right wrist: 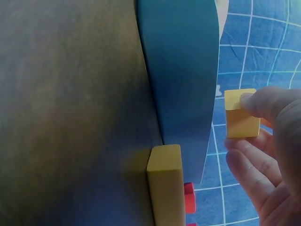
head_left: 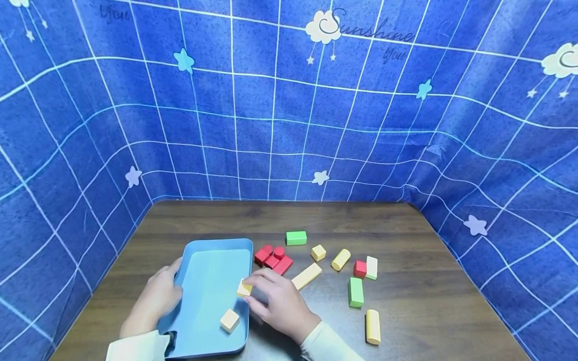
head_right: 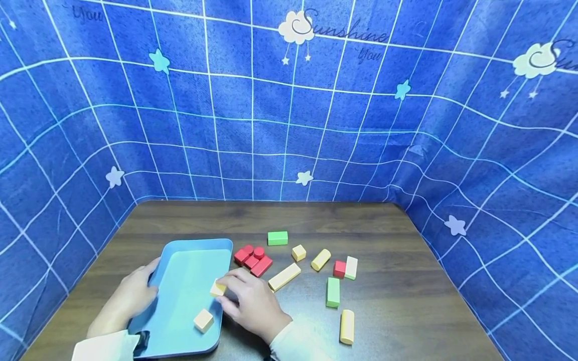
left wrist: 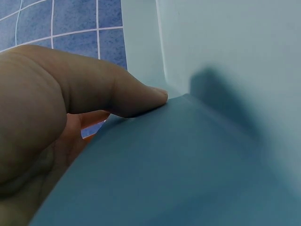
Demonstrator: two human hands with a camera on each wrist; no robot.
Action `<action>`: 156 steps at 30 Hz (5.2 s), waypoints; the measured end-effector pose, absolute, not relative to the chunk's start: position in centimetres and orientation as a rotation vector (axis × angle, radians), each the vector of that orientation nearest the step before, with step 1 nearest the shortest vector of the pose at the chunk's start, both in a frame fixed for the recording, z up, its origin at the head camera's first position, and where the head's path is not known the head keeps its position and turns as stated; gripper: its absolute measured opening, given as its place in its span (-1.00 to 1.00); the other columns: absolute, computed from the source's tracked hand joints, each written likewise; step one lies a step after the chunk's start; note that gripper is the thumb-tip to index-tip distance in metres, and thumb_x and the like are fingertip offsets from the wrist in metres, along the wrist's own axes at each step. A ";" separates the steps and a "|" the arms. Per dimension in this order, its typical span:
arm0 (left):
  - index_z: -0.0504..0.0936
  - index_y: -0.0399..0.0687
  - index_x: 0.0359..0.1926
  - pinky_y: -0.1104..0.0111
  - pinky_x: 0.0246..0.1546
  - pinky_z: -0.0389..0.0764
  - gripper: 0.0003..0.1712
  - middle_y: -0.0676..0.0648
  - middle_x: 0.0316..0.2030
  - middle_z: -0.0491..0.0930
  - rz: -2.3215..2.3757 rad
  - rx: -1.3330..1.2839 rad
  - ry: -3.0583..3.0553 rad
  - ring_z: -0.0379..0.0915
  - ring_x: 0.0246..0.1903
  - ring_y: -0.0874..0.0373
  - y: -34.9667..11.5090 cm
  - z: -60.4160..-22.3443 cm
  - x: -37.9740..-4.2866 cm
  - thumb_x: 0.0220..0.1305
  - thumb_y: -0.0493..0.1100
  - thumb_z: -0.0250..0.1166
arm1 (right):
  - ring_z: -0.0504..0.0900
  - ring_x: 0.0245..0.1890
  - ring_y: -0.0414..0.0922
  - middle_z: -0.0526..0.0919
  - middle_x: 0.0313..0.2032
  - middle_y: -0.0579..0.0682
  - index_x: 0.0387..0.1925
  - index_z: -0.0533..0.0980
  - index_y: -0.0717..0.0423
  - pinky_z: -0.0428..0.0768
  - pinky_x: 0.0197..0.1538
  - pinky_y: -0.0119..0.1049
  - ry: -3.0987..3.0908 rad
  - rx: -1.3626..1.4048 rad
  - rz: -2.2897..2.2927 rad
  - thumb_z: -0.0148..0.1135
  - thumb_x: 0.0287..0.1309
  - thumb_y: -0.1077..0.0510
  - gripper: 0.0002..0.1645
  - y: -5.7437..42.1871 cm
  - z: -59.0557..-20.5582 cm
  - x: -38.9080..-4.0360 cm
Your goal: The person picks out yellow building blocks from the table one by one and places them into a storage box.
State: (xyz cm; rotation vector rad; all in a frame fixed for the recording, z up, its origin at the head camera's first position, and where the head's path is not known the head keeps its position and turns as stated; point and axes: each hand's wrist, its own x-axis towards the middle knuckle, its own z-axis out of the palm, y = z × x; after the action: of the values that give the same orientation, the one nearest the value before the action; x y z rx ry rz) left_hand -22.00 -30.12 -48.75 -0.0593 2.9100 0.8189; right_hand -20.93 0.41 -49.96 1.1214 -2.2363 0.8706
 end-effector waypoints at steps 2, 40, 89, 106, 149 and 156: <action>-0.10 -0.27 0.43 -0.38 -0.05 0.29 -0.20 -0.52 0.17 0.19 0.819 -0.061 2.905 0.22 0.04 -0.40 -30.2 -48.7 -22.0 0.20 -0.38 0.00 | 0.38 -0.05 -0.48 0.51 -0.05 -0.27 -0.02 0.55 -0.14 0.51 -0.02 -0.45 -2.246 1.123 0.874 0.28 0.10 -0.01 -0.64 0.3 -50.0 -20.9; 0.01 -0.32 0.40 -0.26 -0.13 0.42 -0.19 -0.53 0.11 0.28 0.778 0.003 2.991 0.31 -0.05 -0.31 -30.0 -48.8 -22.1 0.09 -0.38 0.05 | 0.36 -0.09 -0.51 0.52 -0.11 -0.32 -0.12 0.57 -0.19 0.51 -0.07 -0.49 -2.294 1.140 0.787 0.31 0.05 -0.03 -0.70 -0.7 -50.5 -20.4; -0.01 -0.24 0.43 -0.28 -0.13 0.43 -0.20 -0.47 0.15 0.26 0.831 -0.051 2.968 0.33 -0.07 -0.24 -30.0 -49.3 -21.8 0.17 -0.37 0.04 | 0.37 -0.30 -0.32 0.61 -0.35 -0.37 -0.48 0.50 -0.24 0.42 -0.23 -0.32 -2.312 1.066 0.572 0.40 -0.11 -0.16 -0.76 -3.0 -50.1 -21.3; -0.01 -0.26 0.42 -0.29 -0.10 0.42 -0.21 -0.48 0.15 0.26 0.814 -0.050 2.972 0.32 -0.07 -0.25 -30.0 -49.3 -21.9 0.17 -0.37 0.04 | 0.21 -0.49 -0.36 0.60 -0.46 -0.46 -0.56 0.56 -0.35 0.24 -0.45 -0.49 -2.430 1.048 0.512 0.39 -0.10 -0.18 -0.85 -2.9 -50.4 -21.3; 0.01 -0.30 0.41 -0.29 -0.09 0.40 -0.21 -0.49 0.14 0.27 0.797 -0.017 2.983 0.30 -0.01 -0.30 -29.8 -49.1 -21.9 0.15 -0.36 0.05 | 0.24 -0.51 -0.36 0.59 -0.53 -0.48 -0.58 0.59 -0.35 0.24 -0.51 -0.50 -2.438 1.010 0.540 0.40 -0.11 -0.14 -0.89 -2.8 -50.7 -21.1; -0.02 -0.30 0.42 -0.32 -0.06 0.36 -0.21 -0.50 0.17 0.23 0.805 -0.030 2.962 0.27 0.02 -0.33 -29.8 -49.0 -21.9 0.17 -0.36 0.04 | 0.29 -0.43 -0.34 0.59 -0.44 -0.43 -0.59 0.59 -0.35 0.34 -0.41 -0.50 -2.430 1.000 0.550 0.37 -0.12 -0.11 -0.91 -2.8 -50.9 -21.2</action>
State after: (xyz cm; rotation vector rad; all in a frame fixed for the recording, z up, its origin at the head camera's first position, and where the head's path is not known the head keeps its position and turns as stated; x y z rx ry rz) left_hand -21.93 -29.81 -49.04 -0.0298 2.9624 0.8048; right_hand -21.17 -2.77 -50.86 0.9997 -2.4298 0.5496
